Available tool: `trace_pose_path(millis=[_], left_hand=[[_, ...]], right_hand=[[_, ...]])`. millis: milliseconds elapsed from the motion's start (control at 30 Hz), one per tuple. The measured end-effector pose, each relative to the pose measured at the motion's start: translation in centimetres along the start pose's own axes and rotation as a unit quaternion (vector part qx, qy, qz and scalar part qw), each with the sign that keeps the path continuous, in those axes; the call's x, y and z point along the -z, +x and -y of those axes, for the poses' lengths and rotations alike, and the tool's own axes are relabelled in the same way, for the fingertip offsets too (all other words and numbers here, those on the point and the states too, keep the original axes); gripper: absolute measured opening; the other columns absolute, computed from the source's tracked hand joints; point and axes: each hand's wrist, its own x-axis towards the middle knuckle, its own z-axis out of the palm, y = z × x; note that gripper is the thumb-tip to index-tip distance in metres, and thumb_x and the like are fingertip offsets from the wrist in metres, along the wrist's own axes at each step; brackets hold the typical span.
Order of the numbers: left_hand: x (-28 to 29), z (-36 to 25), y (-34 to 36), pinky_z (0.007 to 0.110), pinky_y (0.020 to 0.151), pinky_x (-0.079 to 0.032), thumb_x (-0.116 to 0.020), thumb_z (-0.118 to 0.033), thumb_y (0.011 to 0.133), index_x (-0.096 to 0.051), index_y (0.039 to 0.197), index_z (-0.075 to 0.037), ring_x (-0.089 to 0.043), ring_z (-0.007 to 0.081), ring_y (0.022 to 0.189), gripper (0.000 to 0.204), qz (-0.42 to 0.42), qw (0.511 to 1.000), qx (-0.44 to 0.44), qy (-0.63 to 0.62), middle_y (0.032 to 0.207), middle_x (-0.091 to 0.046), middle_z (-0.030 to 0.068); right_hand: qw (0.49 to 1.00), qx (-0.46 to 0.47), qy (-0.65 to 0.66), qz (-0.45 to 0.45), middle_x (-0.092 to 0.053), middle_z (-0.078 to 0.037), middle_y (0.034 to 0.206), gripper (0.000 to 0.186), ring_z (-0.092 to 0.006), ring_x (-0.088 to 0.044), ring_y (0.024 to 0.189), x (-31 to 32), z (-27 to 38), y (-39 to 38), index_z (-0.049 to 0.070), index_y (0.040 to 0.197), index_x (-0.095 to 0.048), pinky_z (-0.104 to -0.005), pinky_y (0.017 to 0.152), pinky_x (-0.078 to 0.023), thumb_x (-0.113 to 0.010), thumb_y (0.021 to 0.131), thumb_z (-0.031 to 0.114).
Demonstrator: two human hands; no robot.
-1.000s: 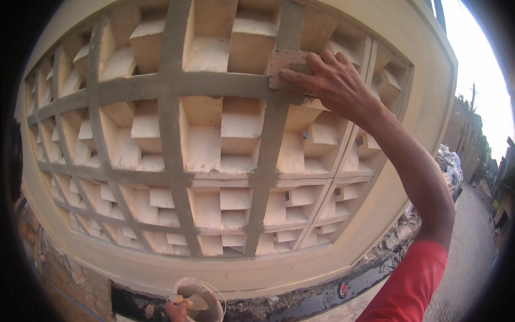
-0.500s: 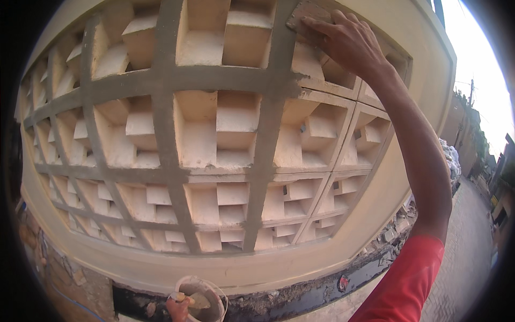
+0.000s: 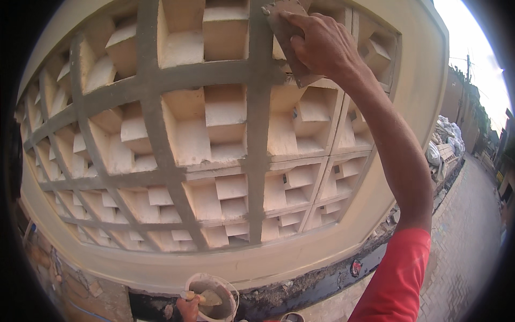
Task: The person applies plaster to a decorative ceiling grid using a trowel and a bucket. They repeatedly scoop plaster and smooth it into the recessed sections of the ceiling pattern.
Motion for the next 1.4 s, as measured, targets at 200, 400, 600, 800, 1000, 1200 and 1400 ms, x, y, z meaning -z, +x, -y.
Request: trace_pose_path(millis=[200,400,600,800,1000,1200,1400], left_hand=[[3.6,-5.1,-2.4,0.049,0.094,-0.044,-0.057,-0.054,0.081,-0.067,0.114,-0.009,-0.058,0.0382,0.112,0.056,-0.002,0.998,0.063,-0.018,0.118,-0.064,0.0204],[4.7,-3.5,-3.1,0.046,0.091,-0.046,-0.063,-0.048,0.078,-0.069,0.109,-0.004,-0.061,0.0350,0.106,0.054,-0.033,0.986,0.042,-0.159,0.109,-0.067,0.0198],[2.4,-1.0,-1.0,0.041,0.089,-0.046,-0.069,-0.035,0.076,-0.067,0.105,-0.001,-0.061,0.0298,0.100,0.045,-0.046,0.967,-0.043,-0.247,0.104,-0.067,0.0173],[1.5,2.5,0.3,0.037,0.087,-0.044,-0.073,-0.020,0.075,-0.065,0.103,0.000,-0.060,0.0237,0.093,0.036,-0.054,0.977,-0.083,-0.190,0.100,-0.065,0.0139],[2.5,0.0,-0.8,0.031,0.072,-0.052,-0.076,0.001,0.067,-0.065,0.089,0.005,-0.063,0.0173,0.073,0.025,-0.123,0.904,-0.108,-0.395,0.083,-0.067,0.0090],[3.4,-0.8,-1.0,0.031,0.072,-0.052,-0.076,0.003,0.069,-0.064,0.091,0.005,-0.064,0.0173,0.073,0.025,-0.106,0.927,-0.094,-0.347,0.083,-0.067,0.0096],[2.9,1.1,-1.0,0.031,0.074,-0.052,-0.075,0.004,0.070,-0.064,0.092,0.005,-0.064,0.0182,0.075,0.025,-0.116,0.920,-0.084,-0.364,0.084,-0.068,0.0103]], right_hand=[[0.991,-0.084,0.089,0.059,-0.060,-0.020,0.088,0.049,-0.0355,-0.063,0.081,-3.9,7.3,-9.9,0.010,0.130,-0.057,-0.0451,0.074,-0.050,-0.058,0.082,0.015],[0.972,-0.125,0.140,0.140,-0.060,-0.018,0.088,0.049,-0.0323,-0.062,0.081,-2.7,9.3,-15.4,0.012,0.129,-0.058,-0.0428,0.075,-0.050,-0.061,0.080,0.015],[0.985,-0.146,0.093,0.003,-0.061,-0.017,0.085,0.047,-0.0328,-0.063,0.079,-3.2,6.1,-8.1,0.012,0.127,-0.060,-0.0434,0.074,-0.050,-0.062,0.079,0.013],[0.972,-0.168,0.109,0.125,-0.055,-0.015,0.081,0.049,-0.0308,-0.061,0.082,-5.8,12.1,-16.3,0.013,0.131,-0.059,-0.0427,0.075,-0.049,-0.063,0.083,0.020],[0.972,-0.145,0.147,0.115,-0.061,-0.018,0.085,0.047,-0.0343,-0.064,0.078,-1.8,10.8,-17.1,0.013,0.127,-0.060,-0.0429,0.072,-0.051,-0.060,0.080,0.015],[0.987,-0.132,0.093,0.026,-0.062,-0.016,0.082,0.047,-0.0343,-0.064,0.080,-1.8,7.8,-8.6,0.012,0.128,-0.059,-0.0429,0.073,-0.051,-0.059,0.081,0.016],[0.967,-0.194,0.133,0.098,-0.058,-0.015,0.081,0.050,-0.0304,-0.060,0.072,-6.7,14.1,-20.0,0.012,0.129,-0.058,-0.0420,0.067,-0.049,-0.064,0.079,0.016]])
